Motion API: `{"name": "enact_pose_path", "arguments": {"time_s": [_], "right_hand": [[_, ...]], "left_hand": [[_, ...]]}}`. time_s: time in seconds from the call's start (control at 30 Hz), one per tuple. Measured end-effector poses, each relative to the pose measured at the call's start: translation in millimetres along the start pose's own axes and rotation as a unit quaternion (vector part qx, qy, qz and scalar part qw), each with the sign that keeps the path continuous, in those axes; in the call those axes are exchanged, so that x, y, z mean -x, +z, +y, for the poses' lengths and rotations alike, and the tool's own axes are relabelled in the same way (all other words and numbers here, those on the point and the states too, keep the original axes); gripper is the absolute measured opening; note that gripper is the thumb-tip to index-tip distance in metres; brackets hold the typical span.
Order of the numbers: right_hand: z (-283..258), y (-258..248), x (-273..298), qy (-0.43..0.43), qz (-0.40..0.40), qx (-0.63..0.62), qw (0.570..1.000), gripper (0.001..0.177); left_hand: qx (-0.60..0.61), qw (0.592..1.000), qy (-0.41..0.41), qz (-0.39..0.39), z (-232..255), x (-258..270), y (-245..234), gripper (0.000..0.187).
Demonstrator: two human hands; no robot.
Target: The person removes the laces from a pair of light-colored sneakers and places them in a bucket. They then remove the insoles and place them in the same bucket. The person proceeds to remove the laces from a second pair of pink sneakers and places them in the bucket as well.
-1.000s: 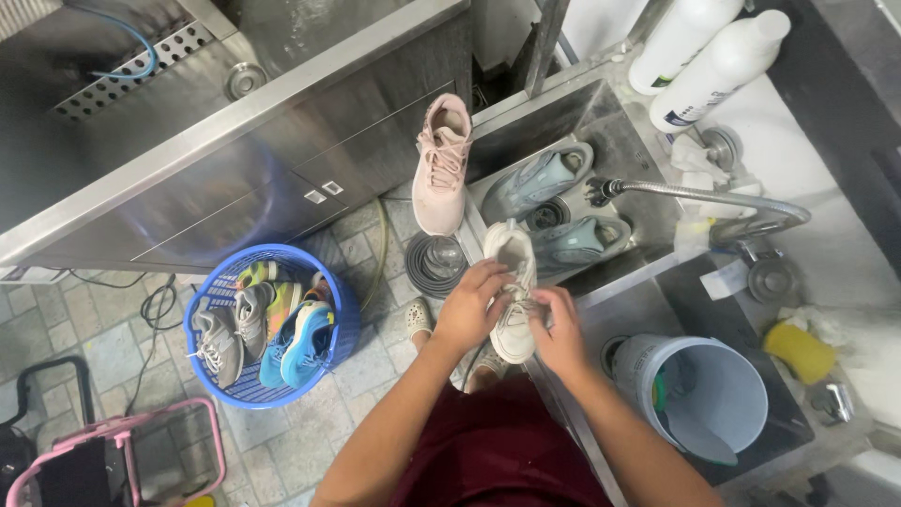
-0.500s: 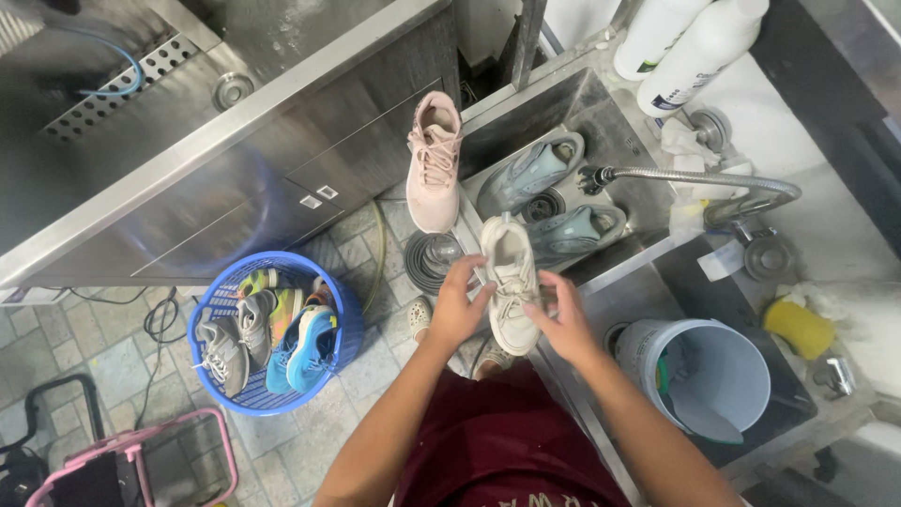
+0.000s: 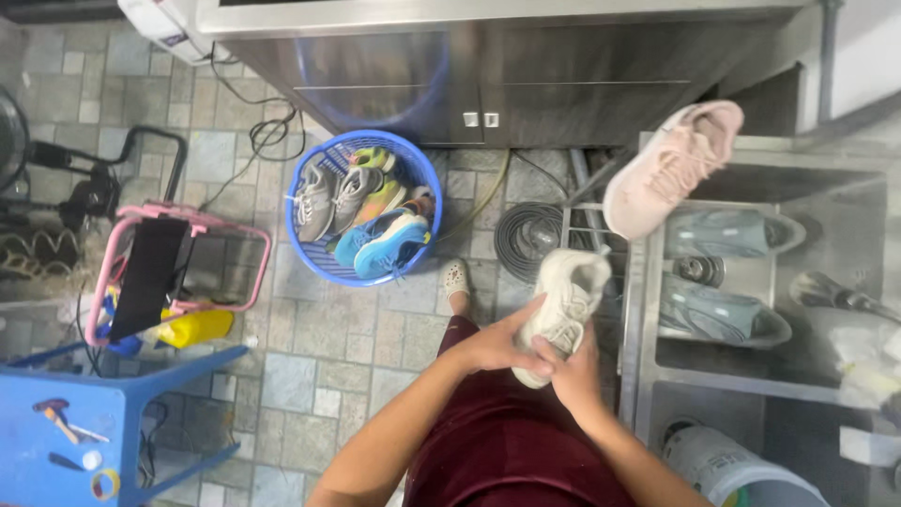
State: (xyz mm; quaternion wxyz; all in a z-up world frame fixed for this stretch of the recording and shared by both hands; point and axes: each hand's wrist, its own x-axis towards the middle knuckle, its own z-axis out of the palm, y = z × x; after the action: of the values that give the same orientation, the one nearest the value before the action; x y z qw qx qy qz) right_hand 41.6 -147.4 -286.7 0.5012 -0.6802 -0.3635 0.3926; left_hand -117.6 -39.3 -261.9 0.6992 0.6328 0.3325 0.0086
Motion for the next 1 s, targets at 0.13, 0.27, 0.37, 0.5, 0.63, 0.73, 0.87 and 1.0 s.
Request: {"name": "enact_pose_path", "arguments": {"time_s": [0.13, 0.27, 0.37, 0.5, 0.63, 0.73, 0.87, 1.0], "right_hand": [[30.4, 52.3, -41.1, 0.085, -0.130, 0.003, 0.988, 0.060], [33.7, 105.6, -74.9, 0.259, -0.198, -0.020, 0.945, 0.068], [13.9, 148.6, -95.1, 0.343, -0.226, -0.112, 0.905, 0.080], [-3.6, 198.7, -121.3, 0.420, -0.219, -0.100, 0.875, 0.090], [1.4, 236.9, -144.9, 0.434, -0.212, -0.098, 0.870, 0.090], [10.4, 261.5, -157.2, 0.439, -0.192, -0.114, 0.870, 0.087], [21.0, 278.3, -167.7, 0.457, -0.188, -0.118, 0.861, 0.083], [30.6, 284.5, -177.2, 0.458, -0.191, -0.149, 0.855, 0.081]], "left_hand": [[0.140, 0.978, -0.144, 0.061, -11.2, 31.0, -46.7, 0.139], [0.246, 0.953, -0.128, 0.125, -48.7, 40.7, -86.7, 0.128], [0.348, 0.909, -0.155, 0.169, -80.4, 36.2, -111.7, 0.119], [0.468, 0.847, -0.161, 0.197, -116.8, 33.4, -150.8, 0.109], [0.491, 0.831, -0.172, 0.199, -136.2, 33.0, -190.3, 0.107], [0.482, 0.814, -0.227, 0.233, -141.4, 29.2, -212.9, 0.103], [0.493, 0.799, -0.249, 0.237, -146.3, 28.5, -229.2, 0.104], [0.520, 0.793, -0.223, 0.224, -156.9, 27.1, -240.1, 0.103]]}}
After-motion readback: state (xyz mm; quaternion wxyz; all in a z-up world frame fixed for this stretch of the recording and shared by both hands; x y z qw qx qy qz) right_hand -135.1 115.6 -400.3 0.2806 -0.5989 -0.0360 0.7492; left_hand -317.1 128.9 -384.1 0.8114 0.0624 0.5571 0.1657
